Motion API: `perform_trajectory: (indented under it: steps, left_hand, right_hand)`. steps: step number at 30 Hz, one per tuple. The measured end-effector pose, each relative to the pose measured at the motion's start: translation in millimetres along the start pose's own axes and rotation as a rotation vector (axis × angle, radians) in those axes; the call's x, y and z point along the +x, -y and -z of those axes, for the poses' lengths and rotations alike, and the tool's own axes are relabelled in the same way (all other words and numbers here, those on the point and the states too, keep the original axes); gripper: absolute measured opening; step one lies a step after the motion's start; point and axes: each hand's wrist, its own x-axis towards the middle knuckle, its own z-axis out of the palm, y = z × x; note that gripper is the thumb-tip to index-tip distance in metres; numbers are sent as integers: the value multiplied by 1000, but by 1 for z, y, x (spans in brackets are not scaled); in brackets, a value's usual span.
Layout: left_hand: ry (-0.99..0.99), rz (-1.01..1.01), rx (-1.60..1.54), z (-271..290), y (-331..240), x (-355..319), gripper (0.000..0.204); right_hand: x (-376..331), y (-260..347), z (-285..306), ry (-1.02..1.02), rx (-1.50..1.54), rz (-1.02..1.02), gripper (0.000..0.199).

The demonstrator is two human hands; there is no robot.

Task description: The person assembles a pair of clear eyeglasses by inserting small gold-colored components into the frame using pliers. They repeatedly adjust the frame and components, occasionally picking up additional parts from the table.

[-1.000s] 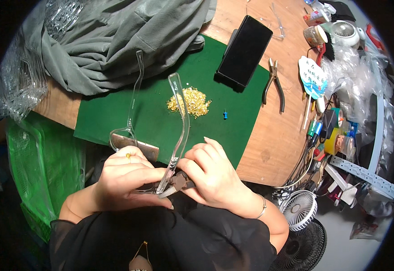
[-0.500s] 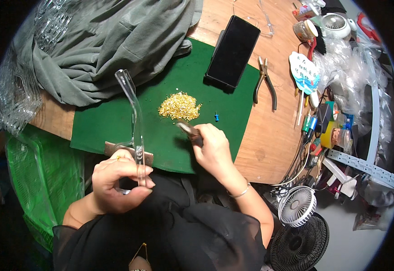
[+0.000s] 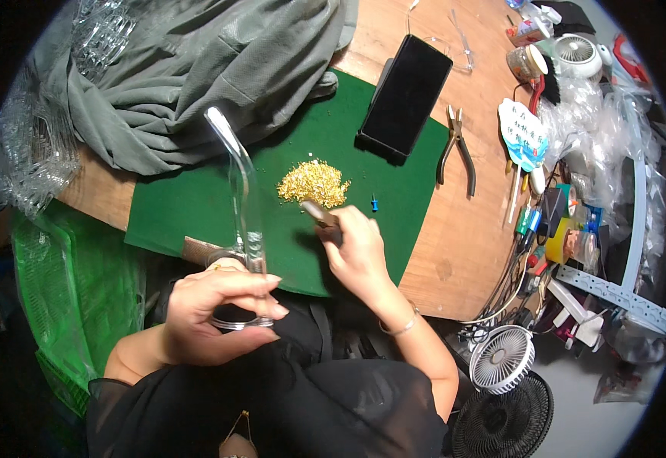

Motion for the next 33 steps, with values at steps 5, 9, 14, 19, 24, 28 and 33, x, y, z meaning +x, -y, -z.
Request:
perform_trajectory:
  steps: [5,9,14,19,24,28,33]
  left_hand:
    - [1,67,63,-8,-2,4,52]
    - [-16,44,93,-14,-2,-2,56]
    - [-8,69,27,-14,-2,-4,56]
    - [-74,6,49,-16,-3,-8,58]
    - [-81,-9,38,-13,-3,-8,58]
    - [-83,-5,23,-14,-2,-10,57]
    - [-80,-1,16,-13,-3,-8,57]
  right_hand:
    - [-18,53,38,-74,686,208,15]
    - [-12,73,37,-64,591,393,18]
    - [-15,69,32,-100,582,452,16]
    - [-17,70,24,-152,579,493,15]
    - [-17,72,22,-162,555,502,16]
    - [-16,70,21,-171,530,540,18]
    - [-16,73,25,-175,467,547,19]
